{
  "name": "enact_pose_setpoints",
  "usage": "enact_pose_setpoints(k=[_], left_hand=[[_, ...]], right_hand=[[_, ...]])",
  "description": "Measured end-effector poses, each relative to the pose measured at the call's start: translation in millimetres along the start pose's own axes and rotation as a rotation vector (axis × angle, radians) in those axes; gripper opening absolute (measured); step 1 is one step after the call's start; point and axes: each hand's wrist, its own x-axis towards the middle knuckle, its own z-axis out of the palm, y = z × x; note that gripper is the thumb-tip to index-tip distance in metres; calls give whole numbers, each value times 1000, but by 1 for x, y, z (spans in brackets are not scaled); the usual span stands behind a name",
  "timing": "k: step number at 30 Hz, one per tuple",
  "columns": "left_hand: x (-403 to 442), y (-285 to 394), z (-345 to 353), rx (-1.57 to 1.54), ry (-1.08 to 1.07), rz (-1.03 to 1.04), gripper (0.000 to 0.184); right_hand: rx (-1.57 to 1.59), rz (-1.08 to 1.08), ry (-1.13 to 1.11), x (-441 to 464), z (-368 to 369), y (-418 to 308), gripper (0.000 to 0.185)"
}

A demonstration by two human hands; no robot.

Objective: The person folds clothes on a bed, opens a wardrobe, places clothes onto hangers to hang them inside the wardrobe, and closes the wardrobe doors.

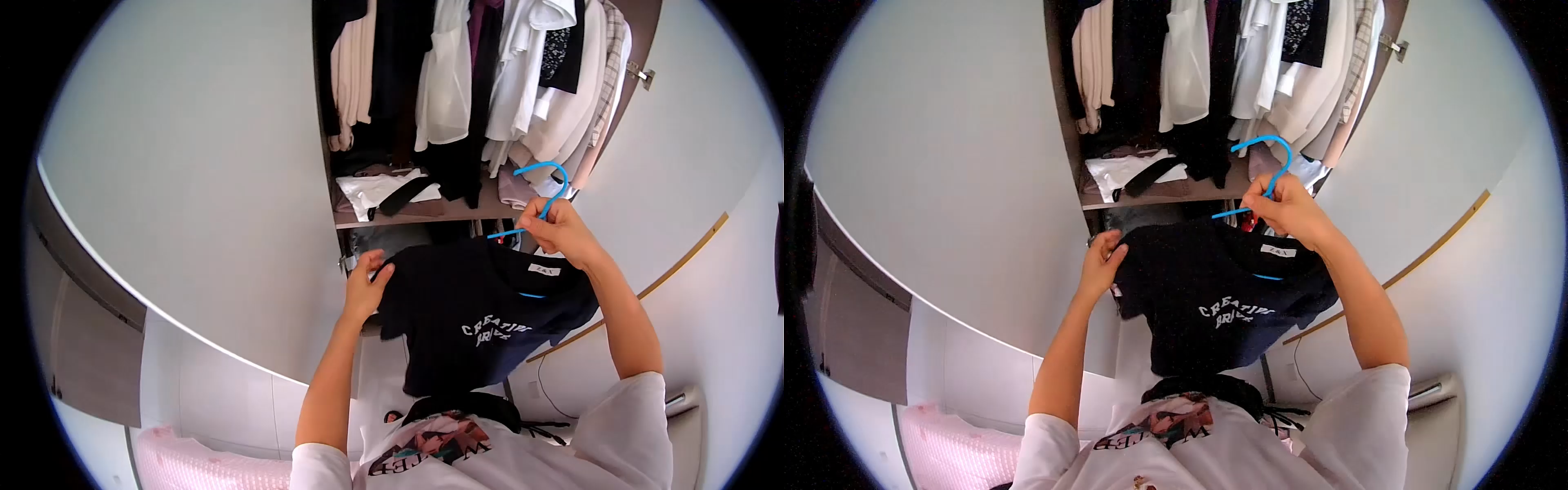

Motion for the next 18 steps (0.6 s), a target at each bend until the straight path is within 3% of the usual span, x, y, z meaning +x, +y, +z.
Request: enact_pose_setpoints(k=[1,3,5,7,9,11,14,17,18], left_hand=[[0,0,0,-3,-10,7,31],[0,15,-4,66,-303,-163,17],[4,29,3,-17,-259,-124,16],[18,23,1,51,-53,-45,15],[33,19,1,185,-90,-142,15],[34,66,17,540,108,478,29],[40,115,48,655,-304,711,57],[73,113,69,581,-315,722,22],[81,116,70,590,-312,727,22]], right_hand=[[0,-3,13,-3,-2,0,15],[-40,-20,28,-8,-5,-3,17],[-59,-16,28,-15,-11,-15,18],[-45,-98,43,-20,-18,-24,18],[-12,-18,89,-17,-21,-15,18],[-20,22,130,-10,-21,5,17],[222,-3,51,-2,-14,3,16],[264,-17,-38,-5,-12,-22,18],[79,-44,-55,-11,-12,-39,23]])
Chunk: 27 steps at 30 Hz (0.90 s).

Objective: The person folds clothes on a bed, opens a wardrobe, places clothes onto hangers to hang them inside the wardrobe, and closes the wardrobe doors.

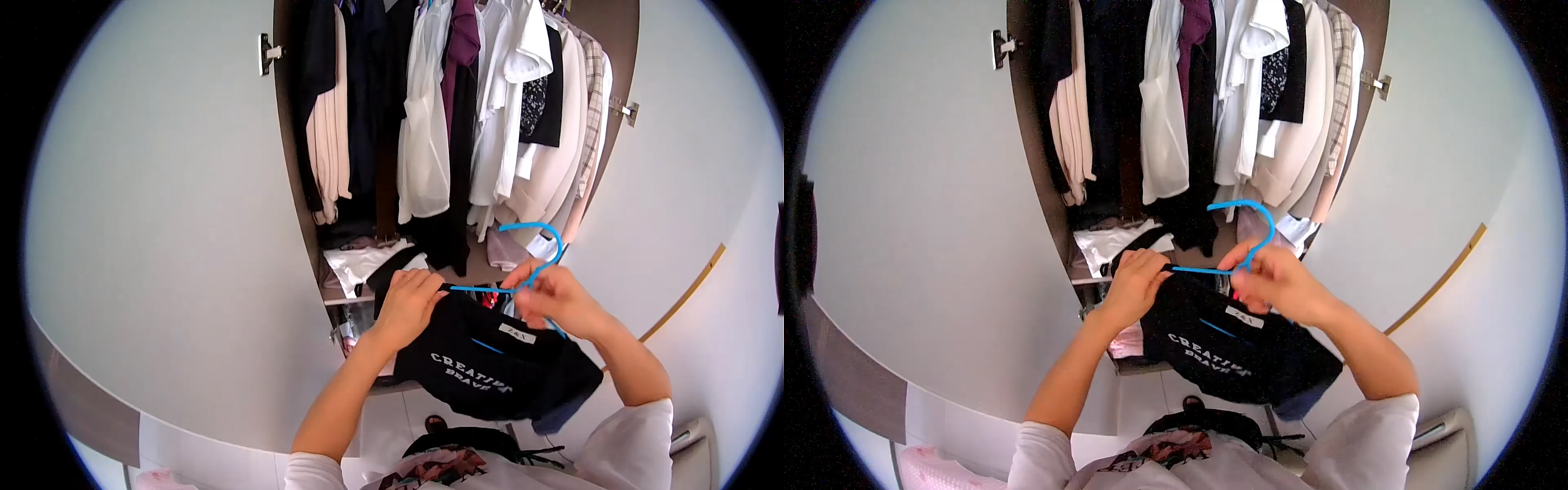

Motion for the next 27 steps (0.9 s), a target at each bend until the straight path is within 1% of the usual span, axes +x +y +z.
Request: enact_pose_setpoints(k=[1,2,4,6,7,9,10,12,13,14,16,17,18,19,20,21,23,24,25,26,27], left_hand=[[9,-5,-3,-37,77,52,15],[19,-11,-6,-74,153,107,10],[41,-22,-13,-48,203,100,11],[67,-33,-16,-62,250,74,9],[81,-39,-17,-66,241,63,8],[109,-47,-13,-82,239,90,7],[124,-49,-10,-78,245,95,7],[160,-49,-3,-225,204,207,10],[179,-50,1,-376,160,207,14],[200,-51,3,-526,115,208,18],[253,-50,-4,-813,97,195,34],[280,-50,-6,-801,186,179,39],[310,-55,-2,-747,282,146,41],[335,-54,3,-731,316,98,43],[358,-52,4,-677,302,77,47],[380,-54,10,-610,335,74,58],[426,-61,25,-810,226,-35,69],[424,-46,20,-1018,62,-113,79],[420,-31,13,-1218,-113,-191,89],[433,-39,22,-1223,-175,-173,95],[443,-43,31,-1227,-202,-183,95]], right_hand=[[-1,-11,0,-3,-4,-6,23],[-122,-171,-31,-9,-12,-7,23],[-243,-339,-56,-20,-36,-8,24],[-705,-136,-208,-30,-64,-10,22],[-713,-139,-203,-33,-65,-8,22],[-169,-63,166,-44,-63,7,21],[-173,-71,165,-46,-65,6,21],[-240,-146,398,-54,-70,-4,19],[-199,-191,497,-54,-66,-17,18],[-164,-216,542,-59,-71,-22,18],[-143,-264,662,-67,-75,-39,22],[-152,-283,738,-68,-73,-46,24],[-138,-384,835,-68,-77,-42,27],[-138,-479,924,-68,-78,-40,28],[-156,-496,968,-70,-77,-45,29],[-175,-514,1011,-73,-75,-52,30],[-239,-567,1077,-76,-79,-57,31],[-273,-609,1095,-79,-84,-56,31],[-278,-644,966,-85,-93,-60,29],[-298,-669,981,-87,-98,-65,29],[-312,-689,1031,-75,-101,-73,30]])
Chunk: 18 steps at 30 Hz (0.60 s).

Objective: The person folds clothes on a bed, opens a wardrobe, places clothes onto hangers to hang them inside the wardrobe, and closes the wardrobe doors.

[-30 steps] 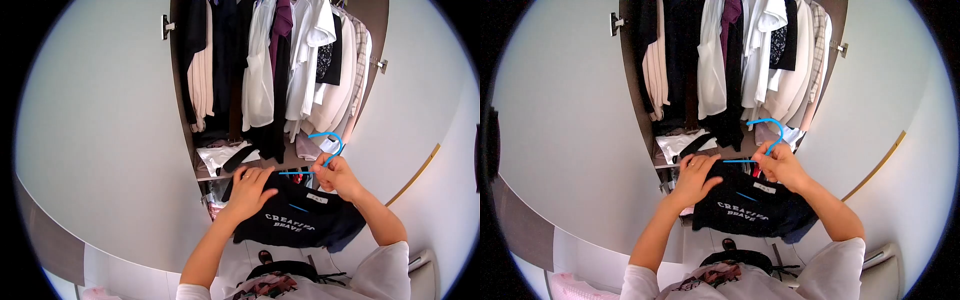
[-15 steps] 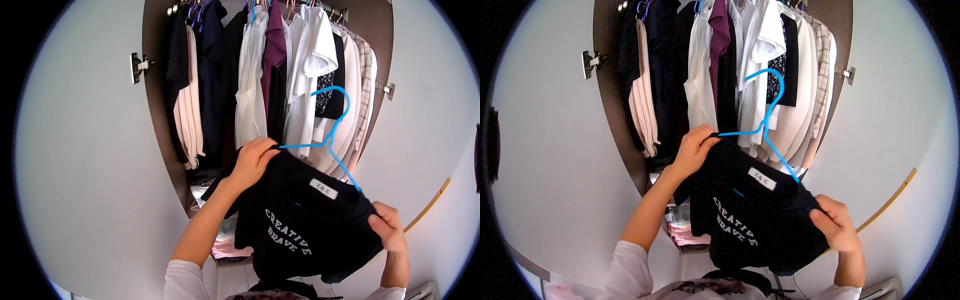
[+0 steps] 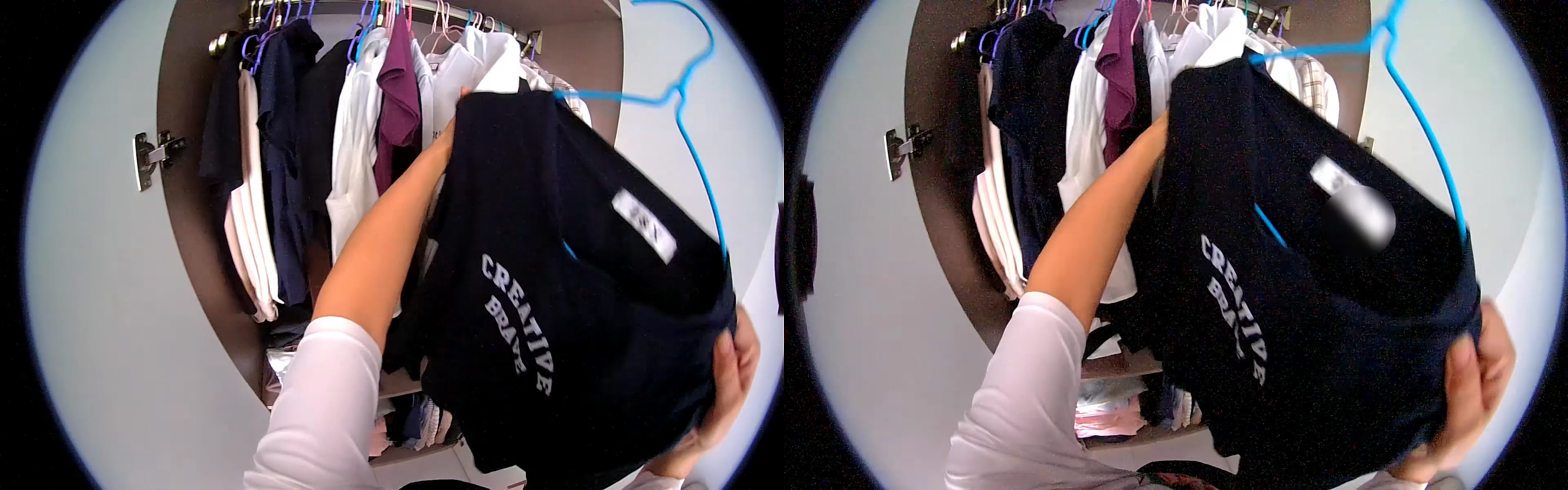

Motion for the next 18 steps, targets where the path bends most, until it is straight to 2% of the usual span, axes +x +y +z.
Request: enact_pose_setpoints(k=[4,5,6,7,10,16,18], left_hand=[[22,-21,-2,-14,146,-3,94],[26,-22,-6,-16,197,11,94],[28,-22,-10,-15,249,25,94],[31,-22,-17,-12,298,45,94],[37,-20,-37,-16,441,74,93],[24,-41,-88,-102,610,58,92],[25,-45,-98,-16,634,81,90]], right_hand=[[-99,-44,344,57,71,2,30],[-231,-46,222,77,77,6,30],[-216,-28,178,93,90,10,27],[-168,-14,-97,113,89,16,25],[-4,11,-324,158,109,40,22],[-43,-42,-247,179,121,72,21],[-59,-8,-291,188,121,65,23]])
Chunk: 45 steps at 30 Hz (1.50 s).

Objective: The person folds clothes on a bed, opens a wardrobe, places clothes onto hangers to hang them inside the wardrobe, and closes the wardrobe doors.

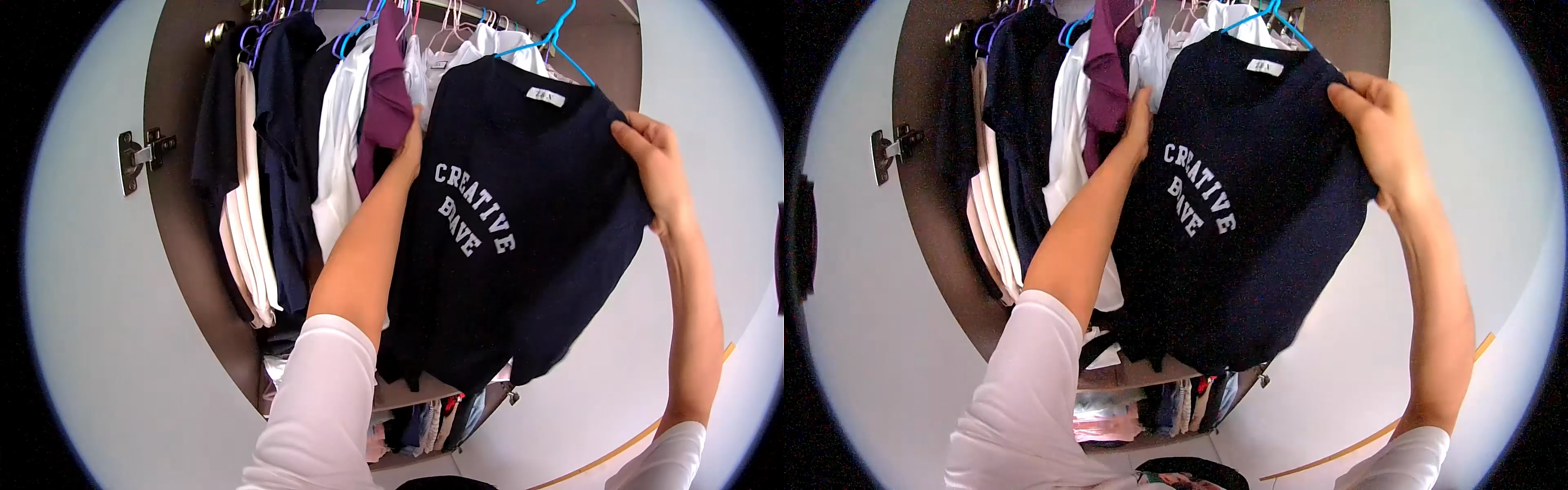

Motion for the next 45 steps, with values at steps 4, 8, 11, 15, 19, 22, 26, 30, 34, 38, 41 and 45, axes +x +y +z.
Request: enact_pose_setpoints(k=[4,8,11,15,19,22,26,30,34,38,41,45], left_hand=[[-16,3,4,411,91,205,92],[-32,-3,5,476,106,144,92],[-63,11,-1,349,-10,84,86],[-80,12,-9,297,-93,63,83],[-108,8,-28,305,-130,46,79],[-127,-6,-39,370,-186,38,77],[-160,6,-49,649,-210,97,42],[-201,39,-62,687,117,873,16],[-163,51,-70,974,450,1016,45],[-129,10,-44,866,144,591,58],[-129,5,-34,740,-17,491,56],[-151,44,-48,1060,-47,592,40]], right_hand=[[-20,-35,62,29,30,-16,26],[-206,-151,139,114,68,7,27],[-387,-182,258,174,105,16,23],[-321,-88,263,198,133,-3,32],[-326,-117,254,224,145,-3,32],[-346,-113,194,247,156,10,33],[-729,-291,19,273,168,49,33],[-898,-283,47,249,166,59,33],[-664,-804,651,188,146,28,29],[-94,-1280,258,109,179,-6,29],[-366,-1270,-168,95,219,21,19],[-750,-1167,-42,120,211,82,16]])
